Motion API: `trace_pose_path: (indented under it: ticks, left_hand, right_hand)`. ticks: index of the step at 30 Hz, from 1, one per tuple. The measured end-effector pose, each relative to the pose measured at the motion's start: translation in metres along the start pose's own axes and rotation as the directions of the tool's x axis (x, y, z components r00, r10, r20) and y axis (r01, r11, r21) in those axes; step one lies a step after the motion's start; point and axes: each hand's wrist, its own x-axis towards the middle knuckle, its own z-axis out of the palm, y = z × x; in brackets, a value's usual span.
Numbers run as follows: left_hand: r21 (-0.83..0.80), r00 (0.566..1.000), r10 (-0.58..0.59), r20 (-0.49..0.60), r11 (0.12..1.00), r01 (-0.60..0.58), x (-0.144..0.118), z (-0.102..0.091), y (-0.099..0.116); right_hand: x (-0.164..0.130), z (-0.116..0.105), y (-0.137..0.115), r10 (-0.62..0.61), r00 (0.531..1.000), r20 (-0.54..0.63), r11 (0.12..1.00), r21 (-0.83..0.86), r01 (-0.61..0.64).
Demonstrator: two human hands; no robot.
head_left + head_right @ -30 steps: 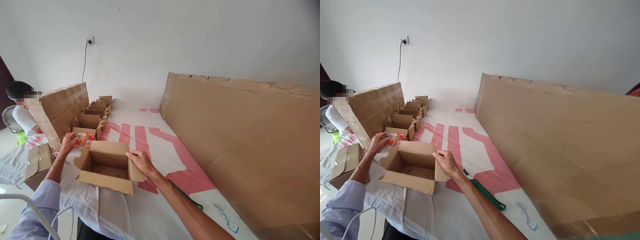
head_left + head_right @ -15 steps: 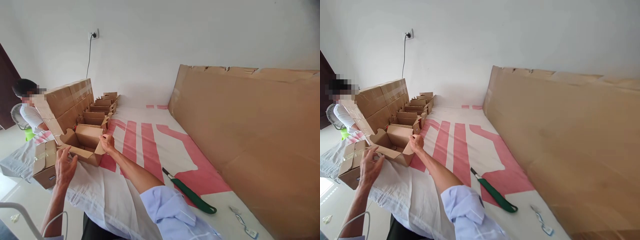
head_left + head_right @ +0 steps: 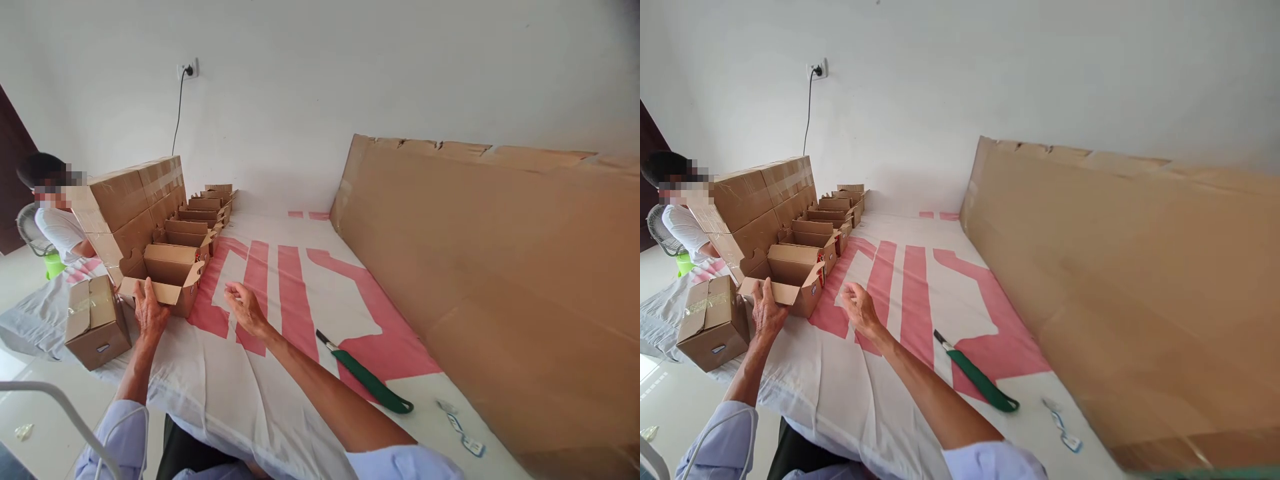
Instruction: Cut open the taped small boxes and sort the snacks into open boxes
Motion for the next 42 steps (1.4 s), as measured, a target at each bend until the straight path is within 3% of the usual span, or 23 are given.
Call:
trace_pose_path:
  ticks: [5,10,15,21,24,27,32,36,40,42]
  left_hand:
    - [-0.023,1.0,-0.011,-0.014,1.0,0.011,-0.017,0.0,-0.009]
    - [-0.041,0.999,0.001,-0.042,0.999,-0.003,-0.025,-0.012,-0.014]
    - [-0.042,0.995,0.053,-0.088,0.998,-0.057,-0.034,-0.019,-0.021]
    - [-0.052,0.986,0.126,-0.107,0.99,-0.132,-0.056,-0.024,-0.017]
    - [-0.044,0.987,0.132,-0.094,0.99,-0.137,-0.069,-0.023,-0.016]
    - [-0.042,0.981,0.194,-0.019,0.98,-0.194,-0.082,-0.019,-0.024]
    - [-0.08,0.971,0.237,0.033,0.969,-0.234,-0.101,-0.003,-0.045]
    - [-0.212,0.961,0.264,0.083,0.947,-0.242,-0.114,0.011,-0.052]
    - [-0.307,0.963,0.202,0.18,0.941,-0.14,-0.127,0.005,-0.047]
    - [-0.315,0.974,0.168,0.149,0.942,-0.115,-0.13,-0.009,-0.045]
  right_hand:
    - [-0.066,-0.037,0.025,-0.012,0.999,0.036,0.999,-0.05,0.014]
    - [-0.109,-0.057,0.061,-0.069,0.998,-0.016,0.976,-0.21,0.064]
    - [-0.125,-0.063,0.084,-0.238,0.971,-0.037,0.913,-0.348,0.211]
    - [-0.123,-0.059,0.076,-0.323,0.945,0.055,0.799,-0.519,0.304]
    - [-0.118,-0.061,0.072,-0.315,0.947,0.063,0.767,-0.57,0.293]
    - [-0.114,-0.081,0.066,-0.312,0.95,0.028,0.731,-0.631,0.259]
    - [-0.126,-0.154,0.057,-0.29,0.943,-0.165,0.666,-0.742,0.075]
    - [-0.15,-0.199,0.069,-0.138,0.948,-0.288,0.474,-0.86,-0.192]
    - [-0.171,-0.211,0.091,-0.149,0.956,-0.255,0.44,-0.882,-0.166]
    - [-0.177,-0.213,0.104,-0.197,0.948,-0.25,0.471,-0.872,-0.132]
